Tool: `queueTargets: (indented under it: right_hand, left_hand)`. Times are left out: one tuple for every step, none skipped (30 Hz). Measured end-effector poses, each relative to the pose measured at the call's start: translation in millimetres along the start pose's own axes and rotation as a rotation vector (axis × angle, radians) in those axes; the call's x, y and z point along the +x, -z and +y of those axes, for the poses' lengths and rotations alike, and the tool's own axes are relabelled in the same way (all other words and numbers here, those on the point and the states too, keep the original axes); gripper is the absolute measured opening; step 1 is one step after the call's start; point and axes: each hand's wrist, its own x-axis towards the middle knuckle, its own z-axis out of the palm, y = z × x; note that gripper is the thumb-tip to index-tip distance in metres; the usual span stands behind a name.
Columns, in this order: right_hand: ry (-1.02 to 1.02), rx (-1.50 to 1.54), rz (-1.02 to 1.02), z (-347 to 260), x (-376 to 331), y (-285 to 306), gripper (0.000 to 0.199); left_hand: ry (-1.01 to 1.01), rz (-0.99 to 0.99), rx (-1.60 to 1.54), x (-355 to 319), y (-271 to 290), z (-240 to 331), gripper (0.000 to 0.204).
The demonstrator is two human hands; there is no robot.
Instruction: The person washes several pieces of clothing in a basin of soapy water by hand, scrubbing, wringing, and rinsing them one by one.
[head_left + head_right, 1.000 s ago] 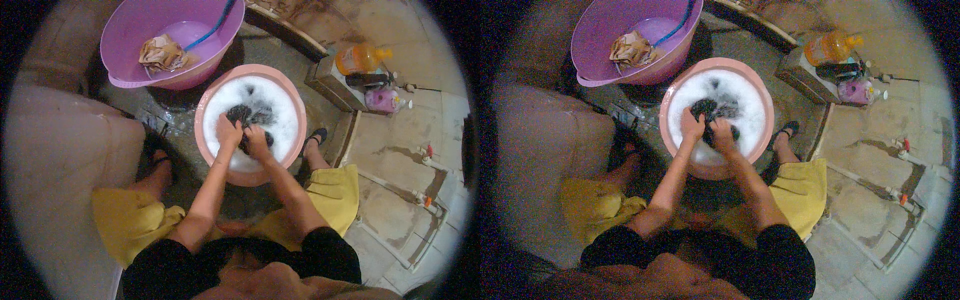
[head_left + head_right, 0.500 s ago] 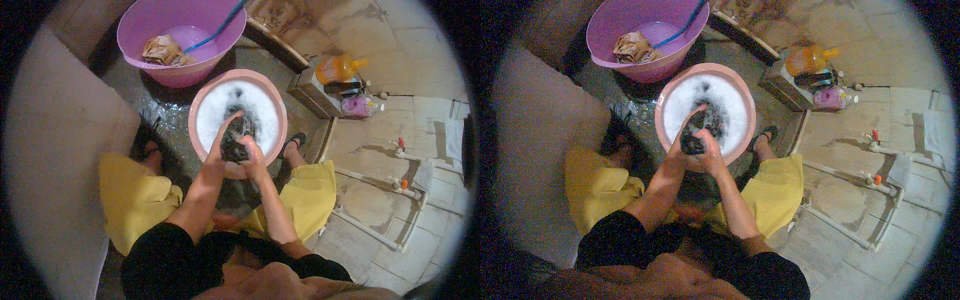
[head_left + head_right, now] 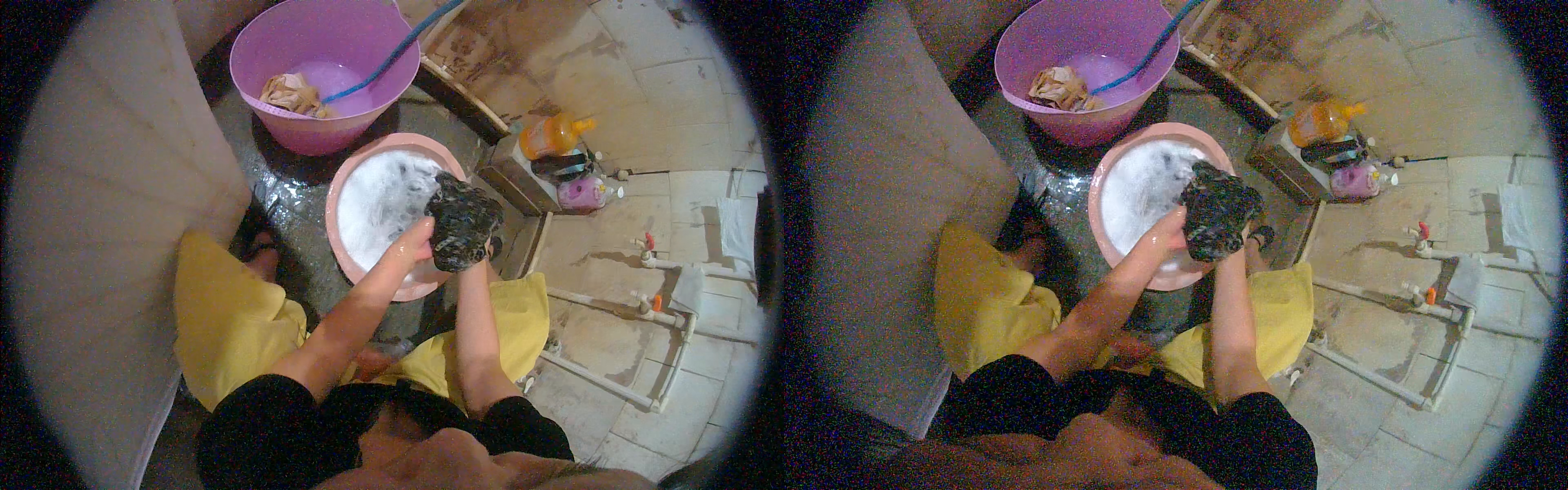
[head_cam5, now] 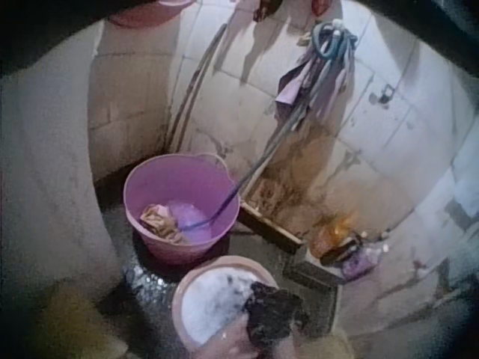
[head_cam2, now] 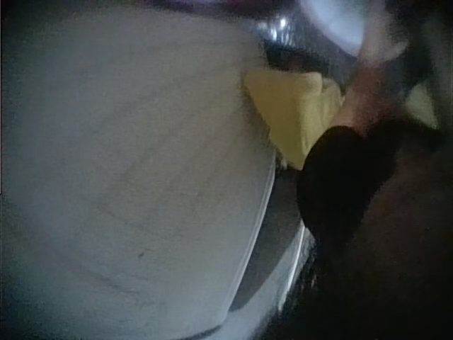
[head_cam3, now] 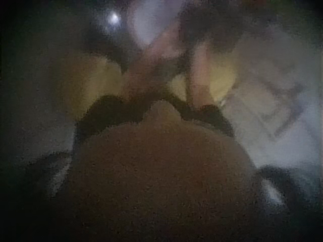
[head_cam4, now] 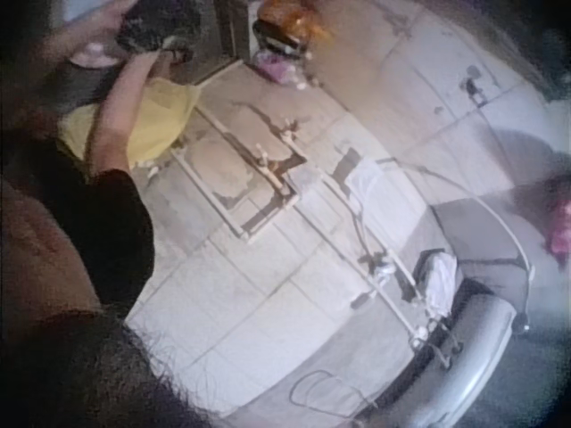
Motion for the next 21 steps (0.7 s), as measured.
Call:
queueTargets:
  right_hand:
    - [-0.01,0.011,-0.015,2,0,-1,0.035]
    - [-0.011,0.011,-0.017,-7,1,6,0.036]
    - [-0.01,0.014,-0.02,-11,-3,7,0.038]
    - [-0.006,0.021,-0.028,-16,-5,7,0.039]
    - [-0.004,0.058,-0.041,-17,-11,-5,0.037]
    - [0.08,-0.082,-0.004,-24,-8,5,0.036]
    - [0.163,-0.223,0.037,-30,-5,15,0.035]
    - [0.232,-0.347,0.072,-31,-4,23,0.035]
    - [0.288,-0.368,0.091,-14,-14,4,0.032]
    - [0.328,-0.402,0.099,2,-12,-4,0.032]
    - [0.393,-0.455,0.124,4,-6,4,0.032]
    - [0.443,-0.505,0.151,11,-8,-2,0.033]
    - [0.462,-0.43,0.13,19,-15,-8,0.034]
    - [0.239,-0.175,0.153,18,1,6,0.033]
    - [0.177,-0.066,0.084,28,8,-4,0.031]
    - [0.111,-0.032,0.017,37,11,-13,0.03]
    - [0.081,-0.026,0.012,28,13,12,0.029]
    - [0.016,-0.071,-0.031,32,13,9,0.028]
    - [-0.052,-0.118,-0.081,37,14,5,0.027]
    - [-0.205,-0.05,-0.145,39,18,15,0.03]
    - [-0.243,-0.121,-0.111,36,26,36,0.028]
  left_hand:
    - [-0.014,0.085,0.063,-4,11,6,0.036]
    - [-0.005,0.166,0.116,-7,8,9,0.036]
    - [-0.03,0.244,0.161,-14,8,8,0.037]
    - [-0.055,0.322,0.207,-20,8,8,0.038]
    - [-0.088,0.405,0.256,-27,7,11,0.039]
    - [0.002,0.277,0.112,-24,-5,12,0.039]
    - [0.095,0.15,-0.032,-20,-16,14,0.039]
    - [0.179,0.04,-0.168,-19,-24,15,0.039]
    - [-0.005,0.085,-0.216,-16,-10,14,0.035]
    - [-0.099,0.19,-0.125,-15,6,18,0.034]
    - [-0.168,0.272,-0.044,-4,7,15,0.033]
    - [-0.24,0.368,0.037,0,7,14,0.032]
    - [-0.364,0.367,0.125,1,8,15,0.031]
    - [-0.491,0.476,0.494,10,6,14,0.03]
    - [-0.63,0.607,0.879,10,14,25,0.03]
    - [-0.759,0.738,1.27,7,23,34,0.029]
    - [-0.786,0.73,1.283,11,-5,13,0.033]
    - [-0.802,0.715,1.395,3,-9,12,0.034]
    - [-0.821,0.703,1.507,-4,-10,14,0.034]
    - [-0.833,0.679,1.614,-9,-13,12,0.034]
    - [-0.947,0.589,1.635,-9,-22,7,0.033]
